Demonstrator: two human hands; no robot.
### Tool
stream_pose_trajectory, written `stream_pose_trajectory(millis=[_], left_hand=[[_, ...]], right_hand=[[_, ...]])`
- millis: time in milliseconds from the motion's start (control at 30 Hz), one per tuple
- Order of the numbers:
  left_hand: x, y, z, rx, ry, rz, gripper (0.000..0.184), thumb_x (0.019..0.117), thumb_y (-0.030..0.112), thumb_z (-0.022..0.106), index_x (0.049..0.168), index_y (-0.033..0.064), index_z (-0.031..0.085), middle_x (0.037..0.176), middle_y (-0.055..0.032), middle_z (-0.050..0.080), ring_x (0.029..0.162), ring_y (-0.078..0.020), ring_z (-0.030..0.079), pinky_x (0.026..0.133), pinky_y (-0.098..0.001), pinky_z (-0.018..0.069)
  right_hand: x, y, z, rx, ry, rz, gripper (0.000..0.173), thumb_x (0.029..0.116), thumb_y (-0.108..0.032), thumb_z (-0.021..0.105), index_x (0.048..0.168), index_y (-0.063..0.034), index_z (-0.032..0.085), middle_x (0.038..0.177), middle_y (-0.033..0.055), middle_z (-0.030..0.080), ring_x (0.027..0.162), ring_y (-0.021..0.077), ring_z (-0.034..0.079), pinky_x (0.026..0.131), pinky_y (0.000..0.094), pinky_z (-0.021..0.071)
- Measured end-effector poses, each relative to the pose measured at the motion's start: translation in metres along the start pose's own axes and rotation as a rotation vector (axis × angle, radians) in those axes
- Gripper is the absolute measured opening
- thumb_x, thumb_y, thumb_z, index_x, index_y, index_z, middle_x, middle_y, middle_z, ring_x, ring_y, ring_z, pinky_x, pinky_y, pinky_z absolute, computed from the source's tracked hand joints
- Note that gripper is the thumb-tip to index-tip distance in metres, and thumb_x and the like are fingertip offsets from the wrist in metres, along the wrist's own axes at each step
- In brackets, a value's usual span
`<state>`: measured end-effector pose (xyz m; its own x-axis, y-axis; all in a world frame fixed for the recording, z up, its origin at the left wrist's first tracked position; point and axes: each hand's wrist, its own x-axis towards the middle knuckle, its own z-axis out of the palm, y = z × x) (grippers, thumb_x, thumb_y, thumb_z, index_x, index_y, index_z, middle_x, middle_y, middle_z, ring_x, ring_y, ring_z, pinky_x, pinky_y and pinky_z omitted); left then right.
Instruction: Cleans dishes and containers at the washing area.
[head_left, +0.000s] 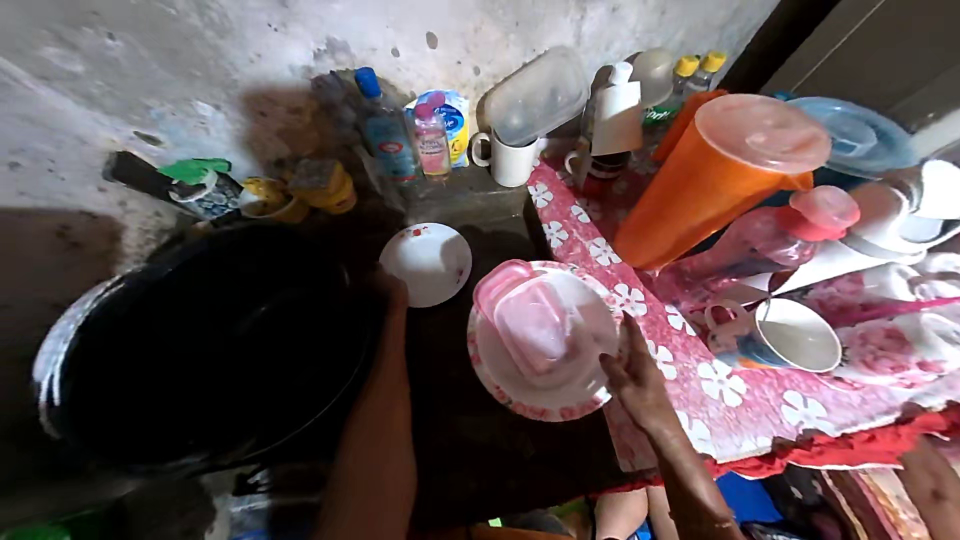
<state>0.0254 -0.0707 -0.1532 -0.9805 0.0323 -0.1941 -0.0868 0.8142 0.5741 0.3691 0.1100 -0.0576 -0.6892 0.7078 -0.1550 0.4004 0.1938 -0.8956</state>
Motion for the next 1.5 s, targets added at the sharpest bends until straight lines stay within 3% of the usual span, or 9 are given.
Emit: stream_pose_trajectory(millis=[167,300,500,700,867,1000,1167,1333,1500], left_hand=[[-0.006,0.006,0.029,0.238,-0.110,0.374,0.068,0.1056,0.042,0.052,0.156,-0.0018,0.037,0.164,-0.0327,0.021,0.153,-0.0526,0.012,0.118,-0.0744,0.0082],[0.007,0.010,0.048,0.345,-0.201,0.761,0.067,0.1058,0.051,0.046,0.159,0.0112,0.038,0.164,-0.0279,0.027,0.152,-0.0512,0.019,0.116,-0.0766,0.0120],[0.032,0.014,0.051,0.308,0.035,0.535,0.079,0.1042,0.056,0.043,0.159,0.0005,0.031,0.164,-0.0317,0.022,0.152,-0.0532,0.017,0.117,-0.0752,0.0088],[0.032,0.016,0.061,0.319,-0.121,0.863,0.066,0.1066,0.049,0.044,0.160,0.0121,0.036,0.166,-0.0212,0.028,0.154,-0.0426,0.022,0.121,-0.0681,0.0122],[0.033,0.018,0.053,0.336,-0.043,0.630,0.075,0.1066,0.052,0.041,0.160,0.0011,0.028,0.165,-0.0326,0.018,0.153,-0.0529,0.013,0.117,-0.0760,0.0061],[0.022,0.015,0.057,0.240,-0.257,0.916,0.052,0.1098,0.029,0.044,0.156,0.0067,0.042,0.163,-0.0228,0.034,0.153,-0.0436,0.025,0.121,-0.0676,0.0157],[0.042,-0.002,0.030,0.213,0.042,0.846,0.064,0.1049,0.045,0.046,0.154,0.0039,0.043,0.156,-0.0282,0.041,0.144,-0.0525,0.036,0.112,-0.0741,0.0271],[0.009,0.023,0.039,0.299,-0.248,0.876,0.055,0.1105,0.026,0.038,0.156,-0.0043,0.036,0.161,-0.0328,0.028,0.151,-0.0551,0.018,0.117,-0.0757,0.0066],[0.036,0.006,0.026,0.235,-0.002,0.898,0.064,0.1081,0.044,0.039,0.152,-0.0023,0.043,0.154,-0.0329,0.041,0.144,-0.0548,0.036,0.115,-0.0706,0.0262]], right_hand=[[0.025,0.009,0.029,-0.098,-0.105,-0.028,0.076,0.0971,-0.003,0.055,0.163,0.0004,0.016,0.134,0.0283,0.059,0.085,0.0229,0.066,0.076,0.0398,0.0546],[0.033,0.009,0.038,-0.199,-0.133,-0.011,0.073,0.1000,-0.007,0.055,0.163,0.0007,0.017,0.119,0.0283,0.067,0.083,0.0300,0.068,0.080,0.0463,0.0550],[0.029,0.030,0.050,-0.256,0.051,-0.240,0.059,0.0973,-0.010,0.065,0.149,0.0096,0.045,0.116,0.0285,0.070,0.084,0.0338,0.072,0.080,0.0483,0.0588],[0.025,0.027,0.056,-0.337,0.105,-0.326,0.052,0.0927,-0.002,0.064,0.142,0.0105,0.053,0.132,0.0314,0.063,0.108,0.0418,0.071,0.092,0.0481,0.0574],[0.023,0.027,0.057,-0.339,0.132,-0.340,0.046,0.0916,-0.002,0.064,0.136,0.0101,0.059,0.122,0.0315,0.067,0.090,0.0381,0.073,0.080,0.0453,0.0597],[0.023,0.023,0.055,-0.300,0.079,-0.308,0.043,0.0932,-0.003,0.063,0.135,0.0094,0.061,0.123,0.0305,0.067,0.096,0.0380,0.072,0.086,0.0453,0.0593],[0.023,0.021,0.053,-0.258,0.021,-0.224,0.042,0.0971,-0.006,0.060,0.137,0.0063,0.060,0.131,0.0305,0.064,0.110,0.0391,0.069,0.096,0.0458,0.0565],[0.024,0.017,0.051,-0.215,-0.026,-0.204,0.041,0.0972,-0.005,0.060,0.136,0.0077,0.061,0.138,0.0334,0.058,0.122,0.0426,0.064,0.103,0.0463,0.0526],[0.025,0.019,0.052,-0.244,-0.050,-0.208,0.040,0.0981,-0.007,0.059,0.136,0.0060,0.061,0.135,0.0317,0.061,0.118,0.0410,0.066,0.099,0.0467,0.0543]])
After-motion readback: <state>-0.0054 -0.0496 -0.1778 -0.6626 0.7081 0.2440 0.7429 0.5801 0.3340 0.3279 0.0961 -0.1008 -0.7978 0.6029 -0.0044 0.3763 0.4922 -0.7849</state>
